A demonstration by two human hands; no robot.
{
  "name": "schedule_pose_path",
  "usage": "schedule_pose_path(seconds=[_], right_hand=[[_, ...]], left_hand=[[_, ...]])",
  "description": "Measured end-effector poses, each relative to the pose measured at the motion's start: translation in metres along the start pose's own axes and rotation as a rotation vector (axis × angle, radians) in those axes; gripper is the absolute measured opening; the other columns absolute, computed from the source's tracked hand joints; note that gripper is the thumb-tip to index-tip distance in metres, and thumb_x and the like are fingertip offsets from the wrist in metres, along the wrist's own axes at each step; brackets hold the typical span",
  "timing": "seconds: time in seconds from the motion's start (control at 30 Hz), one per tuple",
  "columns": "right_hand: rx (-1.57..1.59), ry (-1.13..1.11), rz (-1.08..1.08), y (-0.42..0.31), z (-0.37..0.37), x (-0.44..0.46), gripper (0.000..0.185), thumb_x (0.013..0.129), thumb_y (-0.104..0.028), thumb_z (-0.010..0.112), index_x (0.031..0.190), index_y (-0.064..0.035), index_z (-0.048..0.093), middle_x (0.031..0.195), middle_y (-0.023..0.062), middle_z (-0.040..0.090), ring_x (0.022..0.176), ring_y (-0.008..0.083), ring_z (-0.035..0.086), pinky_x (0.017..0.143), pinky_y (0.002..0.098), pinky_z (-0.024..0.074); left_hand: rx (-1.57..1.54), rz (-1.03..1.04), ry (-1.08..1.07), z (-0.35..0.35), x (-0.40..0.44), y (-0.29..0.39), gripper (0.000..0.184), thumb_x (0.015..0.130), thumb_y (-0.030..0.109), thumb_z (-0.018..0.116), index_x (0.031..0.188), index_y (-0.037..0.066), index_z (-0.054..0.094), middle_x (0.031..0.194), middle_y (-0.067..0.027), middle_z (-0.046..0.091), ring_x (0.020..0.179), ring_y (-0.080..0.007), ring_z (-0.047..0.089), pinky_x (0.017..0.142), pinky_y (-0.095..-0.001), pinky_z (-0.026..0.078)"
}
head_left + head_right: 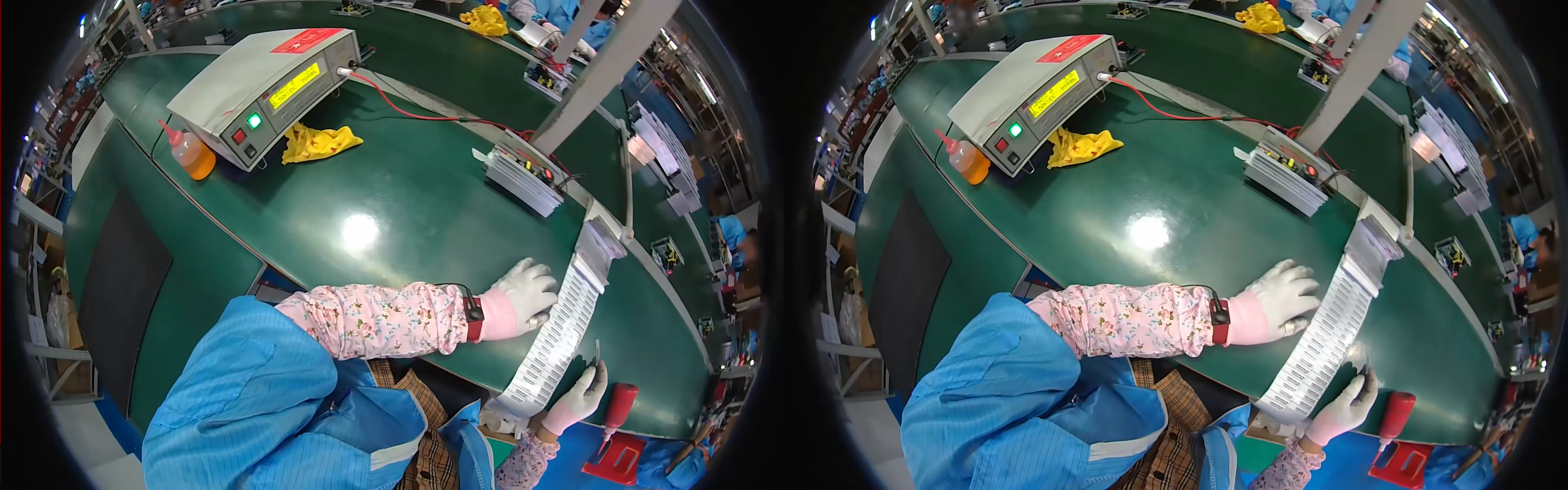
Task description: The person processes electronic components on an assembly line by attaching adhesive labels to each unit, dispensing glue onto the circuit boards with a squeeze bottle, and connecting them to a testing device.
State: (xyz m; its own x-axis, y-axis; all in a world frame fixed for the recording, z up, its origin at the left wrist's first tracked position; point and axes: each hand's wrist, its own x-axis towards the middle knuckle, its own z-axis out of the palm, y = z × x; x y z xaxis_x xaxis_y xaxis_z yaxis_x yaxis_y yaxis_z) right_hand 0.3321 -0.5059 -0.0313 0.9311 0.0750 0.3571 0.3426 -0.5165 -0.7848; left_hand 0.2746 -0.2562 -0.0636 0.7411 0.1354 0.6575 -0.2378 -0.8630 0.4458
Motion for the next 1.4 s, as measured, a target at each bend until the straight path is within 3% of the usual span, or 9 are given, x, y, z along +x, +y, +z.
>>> schedule_pose_path(seconds=[0.53, 1.0, 1.23, 1.27, 1.4], right_hand=[[-0.039, 0.038, -0.002, -0.005, 0.005, -0.003, 0.032, 0.104, -0.014, 0.053, 0.129, 0.0049, 0.061, 0.125, 0.0173, 0.069, 0.113, 0.0248, 0.066, 0.100, 0.0299, 0.0496], [-0.057, 0.038, 0.021, -0.002, 0.004, -0.004, 0.026, 0.104, -0.011, 0.053, 0.122, 0.0050, 0.063, 0.119, 0.0154, 0.070, 0.105, 0.0236, 0.066, 0.097, 0.0301, 0.0507], [-0.107, 0.061, -0.004, -0.012, 0.006, -0.004, 0.024, 0.100, -0.013, 0.060, 0.116, 0.0031, 0.068, 0.109, 0.0134, 0.073, 0.096, 0.0218, 0.066, 0.089, 0.0293, 0.0519], [-0.117, 0.070, -0.009, -0.021, 0.006, -0.007, 0.021, 0.098, -0.010, 0.062, 0.114, 0.0020, 0.069, 0.108, 0.0123, 0.073, 0.095, 0.0208, 0.066, 0.089, 0.0291, 0.0517], [-0.003, 0.089, 0.062, -0.015, 0.007, -0.006, 0.018, 0.097, -0.008, 0.063, 0.111, 0.0025, 0.069, 0.107, 0.0107, 0.074, 0.094, 0.0179, 0.067, 0.089, 0.0269, 0.0516]], left_hand=[[-0.132, -0.065, -0.045, -0.004, -0.001, 0.005, 0.018, 0.085, 0.020, 0.063, 0.100, 0.010, 0.066, 0.104, -0.0080, 0.062, 0.104, -0.0283, 0.055, 0.105, -0.0436, 0.039], [-0.137, -0.035, -0.007, -0.001, 0.000, 0.004, 0.018, 0.086, 0.021, 0.063, 0.099, 0.009, 0.066, 0.100, -0.0085, 0.063, 0.100, -0.0288, 0.056, 0.100, -0.0432, 0.043], [-0.153, -0.027, -0.053, -0.018, 0.005, 0.006, 0.020, 0.084, 0.023, 0.064, 0.097, 0.007, 0.066, 0.100, -0.0096, 0.065, 0.095, -0.0297, 0.058, 0.096, -0.0420, 0.044], [-0.143, -0.037, -0.128, -0.021, 0.008, 0.006, 0.024, 0.083, 0.026, 0.065, 0.098, 0.006, 0.066, 0.101, -0.0098, 0.066, 0.097, -0.0299, 0.060, 0.098, -0.0431, 0.044], [-0.279, 0.034, -0.076, -0.017, 0.006, 0.009, 0.027, 0.084, 0.029, 0.065, 0.103, 0.009, 0.067, 0.107, -0.0084, 0.066, 0.107, -0.0299, 0.057, 0.106, -0.0463, 0.040]])
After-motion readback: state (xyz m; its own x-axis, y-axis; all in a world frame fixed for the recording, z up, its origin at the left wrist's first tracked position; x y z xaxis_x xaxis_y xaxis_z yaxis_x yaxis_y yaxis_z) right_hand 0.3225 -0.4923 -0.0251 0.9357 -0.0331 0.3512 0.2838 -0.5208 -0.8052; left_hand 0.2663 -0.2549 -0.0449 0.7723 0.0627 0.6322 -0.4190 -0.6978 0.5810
